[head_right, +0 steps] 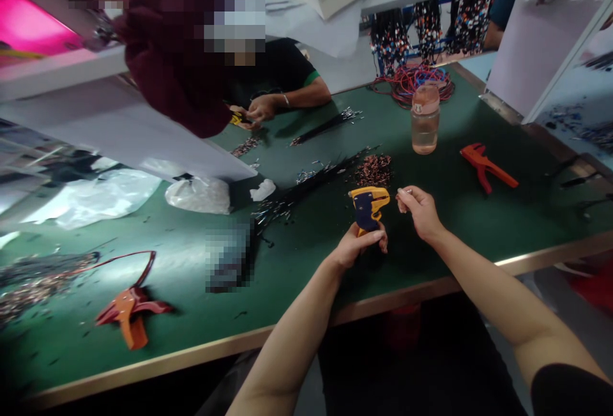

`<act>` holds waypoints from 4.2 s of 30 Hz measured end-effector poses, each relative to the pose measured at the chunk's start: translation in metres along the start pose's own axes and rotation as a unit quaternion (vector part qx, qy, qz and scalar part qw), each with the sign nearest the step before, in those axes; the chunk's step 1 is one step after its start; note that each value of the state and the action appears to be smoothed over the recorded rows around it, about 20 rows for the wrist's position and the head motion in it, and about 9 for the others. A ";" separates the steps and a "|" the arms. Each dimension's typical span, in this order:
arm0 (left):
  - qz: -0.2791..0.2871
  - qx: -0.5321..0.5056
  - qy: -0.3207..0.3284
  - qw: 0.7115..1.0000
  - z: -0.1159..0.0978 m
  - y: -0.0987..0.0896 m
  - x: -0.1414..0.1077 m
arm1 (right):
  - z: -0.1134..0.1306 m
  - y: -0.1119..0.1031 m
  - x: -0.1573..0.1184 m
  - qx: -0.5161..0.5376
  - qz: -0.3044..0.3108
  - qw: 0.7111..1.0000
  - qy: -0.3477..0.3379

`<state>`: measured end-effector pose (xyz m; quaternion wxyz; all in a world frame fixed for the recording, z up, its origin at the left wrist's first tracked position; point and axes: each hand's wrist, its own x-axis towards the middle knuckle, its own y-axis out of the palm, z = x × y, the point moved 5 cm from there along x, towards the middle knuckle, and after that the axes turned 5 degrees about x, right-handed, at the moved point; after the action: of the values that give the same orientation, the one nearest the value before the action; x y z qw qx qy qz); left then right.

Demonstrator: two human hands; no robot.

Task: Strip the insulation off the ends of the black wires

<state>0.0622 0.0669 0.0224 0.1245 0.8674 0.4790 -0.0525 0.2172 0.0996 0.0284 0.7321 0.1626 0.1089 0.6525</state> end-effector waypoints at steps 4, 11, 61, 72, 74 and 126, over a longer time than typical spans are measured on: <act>-0.091 0.012 0.001 0.996 0.008 -0.005 0.003 | -0.002 -0.001 0.000 0.001 -0.013 1.000 -0.003; -0.095 -0.044 0.018 0.994 0.012 -0.006 0.007 | -0.001 -0.004 0.001 -0.037 -0.049 0.997 -0.035; -0.126 -0.096 0.086 0.984 0.008 -0.027 0.012 | -0.008 -0.005 0.008 -0.182 0.020 0.982 -0.053; -0.070 -0.047 0.057 0.995 0.002 -0.020 0.006 | 0.017 -0.007 0.007 -0.075 -0.005 0.995 -0.060; -0.054 -0.028 0.048 0.997 0.002 -0.019 0.005 | 0.019 -0.006 0.007 -0.071 0.004 0.996 -0.058; -0.143 -0.143 0.099 0.974 0.014 -0.030 0.012 | 0.004 -0.018 0.014 -0.020 -0.075 0.997 0.006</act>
<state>0.0438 0.0883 0.0014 0.1906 0.7638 0.6107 0.0850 0.2365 0.1110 0.0263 0.7815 0.1353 0.1126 0.5986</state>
